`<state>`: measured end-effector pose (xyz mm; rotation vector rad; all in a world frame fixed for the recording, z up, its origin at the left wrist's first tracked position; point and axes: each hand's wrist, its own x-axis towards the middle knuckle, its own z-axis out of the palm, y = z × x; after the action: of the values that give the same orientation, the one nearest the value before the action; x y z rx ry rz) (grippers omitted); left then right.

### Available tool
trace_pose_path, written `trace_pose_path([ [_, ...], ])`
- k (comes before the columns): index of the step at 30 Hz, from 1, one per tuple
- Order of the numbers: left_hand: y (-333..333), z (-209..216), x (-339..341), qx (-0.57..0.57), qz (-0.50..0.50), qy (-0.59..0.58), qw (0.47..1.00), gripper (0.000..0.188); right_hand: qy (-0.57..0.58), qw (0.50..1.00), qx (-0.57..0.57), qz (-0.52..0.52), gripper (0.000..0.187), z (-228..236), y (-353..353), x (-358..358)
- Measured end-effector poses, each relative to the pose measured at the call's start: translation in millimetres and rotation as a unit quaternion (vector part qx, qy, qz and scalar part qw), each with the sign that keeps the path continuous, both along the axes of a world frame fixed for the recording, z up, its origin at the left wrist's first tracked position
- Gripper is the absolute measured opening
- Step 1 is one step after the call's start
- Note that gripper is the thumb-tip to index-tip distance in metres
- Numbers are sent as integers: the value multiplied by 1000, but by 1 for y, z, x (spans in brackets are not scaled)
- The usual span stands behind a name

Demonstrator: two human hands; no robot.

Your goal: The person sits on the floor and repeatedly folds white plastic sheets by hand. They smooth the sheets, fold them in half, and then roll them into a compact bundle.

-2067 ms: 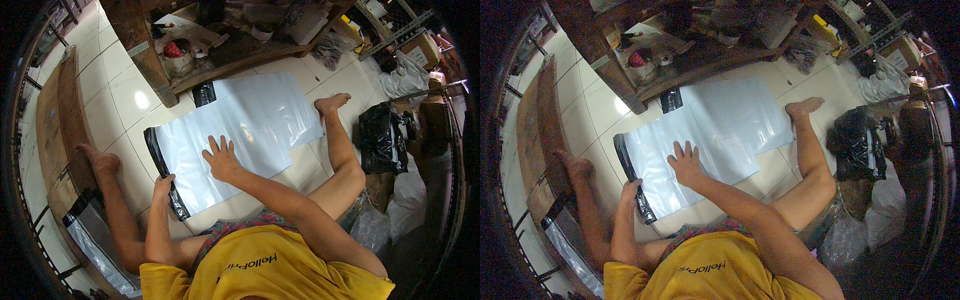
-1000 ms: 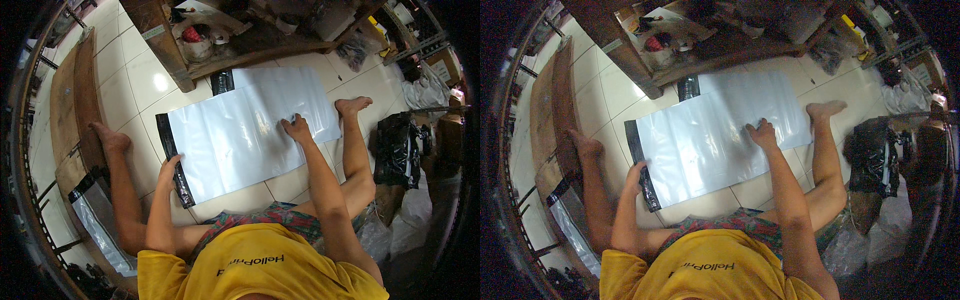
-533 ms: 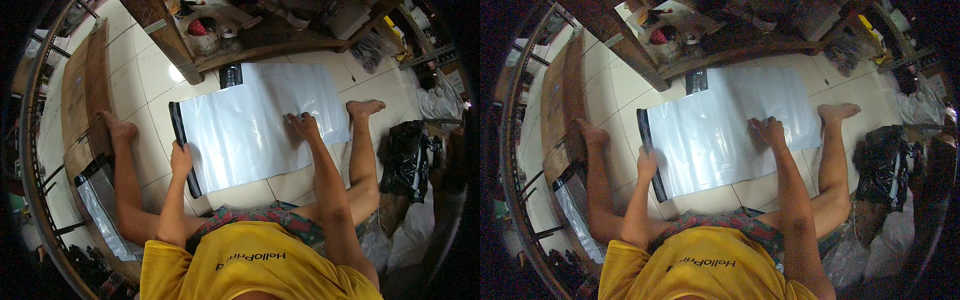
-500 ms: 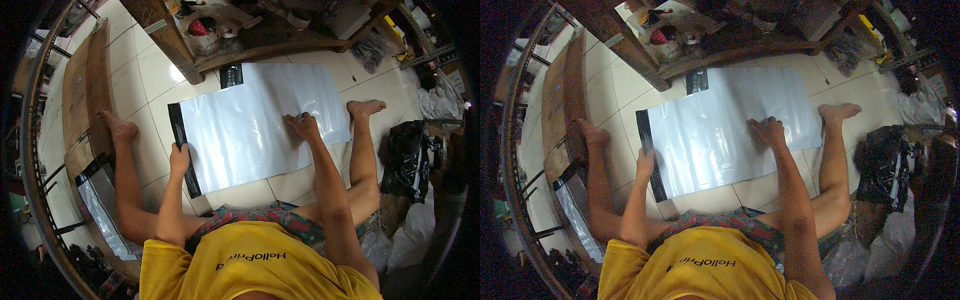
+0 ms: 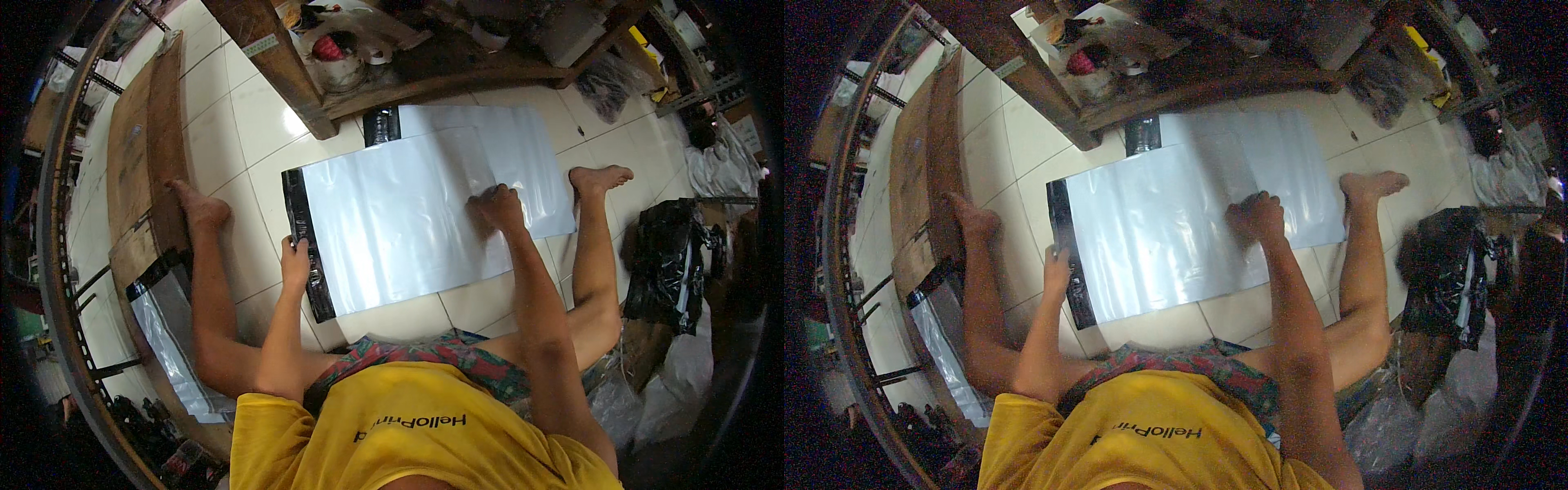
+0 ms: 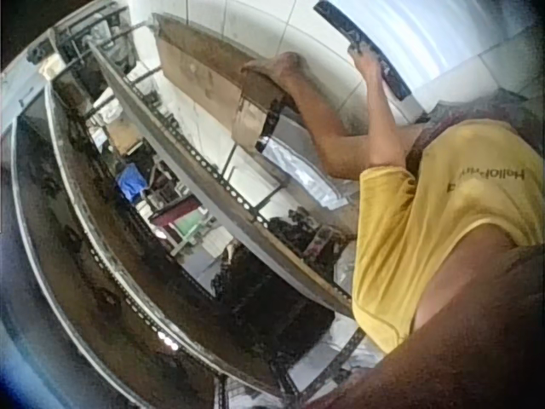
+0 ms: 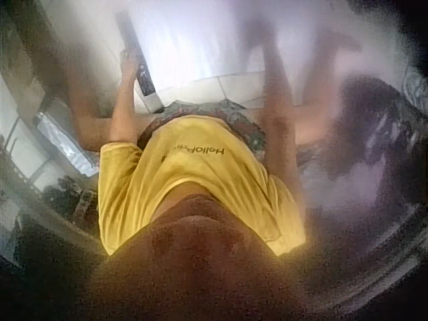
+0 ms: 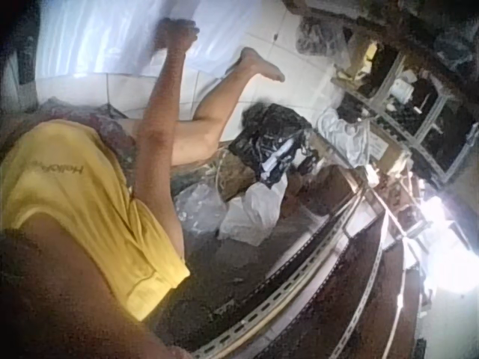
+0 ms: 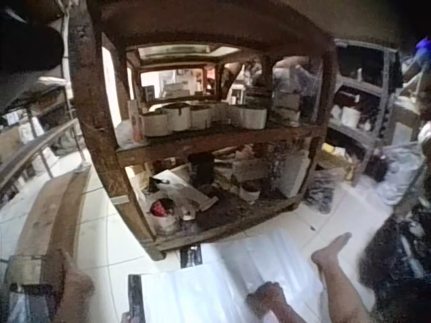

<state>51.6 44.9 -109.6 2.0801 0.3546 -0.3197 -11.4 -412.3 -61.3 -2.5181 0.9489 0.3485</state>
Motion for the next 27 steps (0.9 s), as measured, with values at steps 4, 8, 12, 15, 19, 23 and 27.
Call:
trace_pose_path([
  [4, -19, 17, -6, 20, -62, 1, 998, 37, -17, 999, -19, 38, 67, -5, -9, -5],
  [8, -39, -4, -25, 265, -68, -182, 945, 27, -12, 1000, 22, -7, 66, -6, -12, -1],
  [12, -23, 10, -7, -81, 44, 68, 993, 27, -28, 1000, -7, 5, 68, -18, -21, -9],
  [15, -20, 29, -8, -267, 82, 106, 954, 26, -25, 1000, 12, 10, 69, -32, -28, -8],
  [19, 8, 51, 0, -234, 32, 94, 967, 24, -15, 998, 0, 60, 69, -11, 2, -2],
  [23, 12, 18, 13, 60, -12, 2, 998, 55, -37, 996, -30, 73, 55, 5, 26, -6],
  [27, -5, -7, -3, 227, -7, -111, 968, 68, -5, 956, -81, 283, 38, -47, -3, 0],
])
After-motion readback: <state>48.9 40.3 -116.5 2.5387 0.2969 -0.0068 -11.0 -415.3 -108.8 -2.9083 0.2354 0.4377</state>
